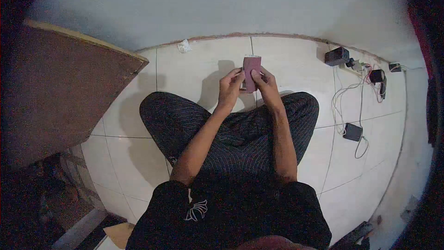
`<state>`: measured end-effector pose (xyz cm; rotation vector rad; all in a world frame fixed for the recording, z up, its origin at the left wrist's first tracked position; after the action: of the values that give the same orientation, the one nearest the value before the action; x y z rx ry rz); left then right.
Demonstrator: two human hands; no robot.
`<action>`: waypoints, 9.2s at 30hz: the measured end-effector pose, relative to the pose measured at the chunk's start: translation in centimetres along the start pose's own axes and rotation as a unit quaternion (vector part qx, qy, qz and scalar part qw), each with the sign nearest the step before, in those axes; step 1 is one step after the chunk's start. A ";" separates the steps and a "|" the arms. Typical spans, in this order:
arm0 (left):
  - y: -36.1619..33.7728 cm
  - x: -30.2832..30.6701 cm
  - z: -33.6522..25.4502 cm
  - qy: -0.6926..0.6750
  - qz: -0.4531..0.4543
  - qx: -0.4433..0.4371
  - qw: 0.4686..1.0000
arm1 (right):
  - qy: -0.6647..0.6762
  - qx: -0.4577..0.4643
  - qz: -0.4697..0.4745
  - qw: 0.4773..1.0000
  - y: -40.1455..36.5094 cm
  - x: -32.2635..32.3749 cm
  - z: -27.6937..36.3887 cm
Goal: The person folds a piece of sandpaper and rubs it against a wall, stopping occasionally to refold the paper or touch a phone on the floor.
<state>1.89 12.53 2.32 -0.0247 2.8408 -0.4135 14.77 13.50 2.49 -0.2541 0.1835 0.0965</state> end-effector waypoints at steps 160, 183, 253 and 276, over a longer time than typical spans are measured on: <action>0.6 0.3 0.9 0.176 0.031 -0.044 0.983 | -0.021 0.096 -0.133 0.986 0.1 2.1 0.6; -0.3 -2.0 0.2 -0.049 0.097 0.023 0.994 | 0.060 0.026 -0.057 0.996 0.7 1.0 -1.2; 6.3 1.8 -2.9 0.082 0.080 -0.097 0.989 | -0.654 0.673 -0.113 0.328 5.8 -9.4 48.0; 4.3 -0.3 -3.3 0.460 0.103 -0.197 0.859 | -0.576 0.709 -0.257 0.317 0.6 -8.2 52.8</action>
<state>1.43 17.62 4.28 0.5328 3.7468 0.3219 15.56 27.16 54.15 1.6274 -1.3186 -0.5658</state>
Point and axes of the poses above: each hand's wrist, its own y-axis towards the middle knuckle, its own x-axis out of the back of the hand, z = x × y, the point moved 9 cm from there along y, towards the middle knuckle
